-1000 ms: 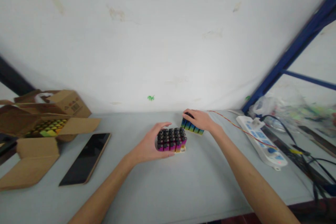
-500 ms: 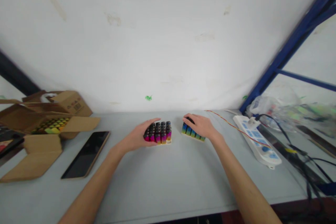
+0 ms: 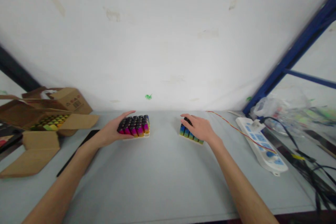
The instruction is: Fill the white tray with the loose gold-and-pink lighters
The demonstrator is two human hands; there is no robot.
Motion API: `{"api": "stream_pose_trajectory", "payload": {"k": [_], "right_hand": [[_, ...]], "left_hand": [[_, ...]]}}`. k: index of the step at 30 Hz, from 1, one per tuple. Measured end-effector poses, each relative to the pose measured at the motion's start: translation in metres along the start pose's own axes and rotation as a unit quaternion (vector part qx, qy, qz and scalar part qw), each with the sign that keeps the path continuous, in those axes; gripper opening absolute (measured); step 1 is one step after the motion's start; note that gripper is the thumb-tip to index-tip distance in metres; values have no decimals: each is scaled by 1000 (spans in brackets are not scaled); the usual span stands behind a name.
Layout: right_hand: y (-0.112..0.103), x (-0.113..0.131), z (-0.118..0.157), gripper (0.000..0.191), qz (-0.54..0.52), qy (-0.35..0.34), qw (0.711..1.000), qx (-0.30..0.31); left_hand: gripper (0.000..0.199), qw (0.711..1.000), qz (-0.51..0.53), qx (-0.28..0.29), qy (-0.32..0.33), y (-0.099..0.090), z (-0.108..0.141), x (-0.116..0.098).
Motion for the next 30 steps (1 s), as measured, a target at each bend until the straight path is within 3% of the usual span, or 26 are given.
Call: {"api": "stream_pose_trajectory", "payload": {"k": [5, 9, 13, 17, 19, 21, 26, 30], "right_hand": [[7, 36, -2, 47, -1, -14, 1000, 16], [14, 63, -3, 46, 3, -34, 999, 5], [18, 71, -6, 47, -1, -44, 999, -7], [15, 66, -4, 50, -11, -90, 996, -17], [10, 64, 0, 52, -25, -114, 993, -36], [7, 61, 5, 57, -19, -112, 992, -57], [16, 60, 12, 89, 32, -70, 997, -20], [22, 61, 10, 73, 39, -46, 998, -28]], "left_hand": [[103, 999, 19, 13, -37, -12, 6, 19], [95, 999, -18, 2, -42, -18, 11, 16], [95, 995, -66, -64, -30, -26, 19, -11], [79, 985, -85, -151, 22, -22, 29, -63], [57, 979, -64, -189, 46, -6, 31, -88], [53, 978, -2, -202, 59, 21, 30, -103], [76, 981, 131, -141, 37, 101, 14, -98], [108, 983, 175, -46, 14, 143, -2, -85]]}}
Point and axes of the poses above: each hand's wrist, its own z-axis away from the middle knuckle, its own y-axis out of the palm, x = y × z, the point moved 3 cm from there along -z, towards the middle knuckle, and after that the axes turned 12 degrees about x, right-handed, at the moved point
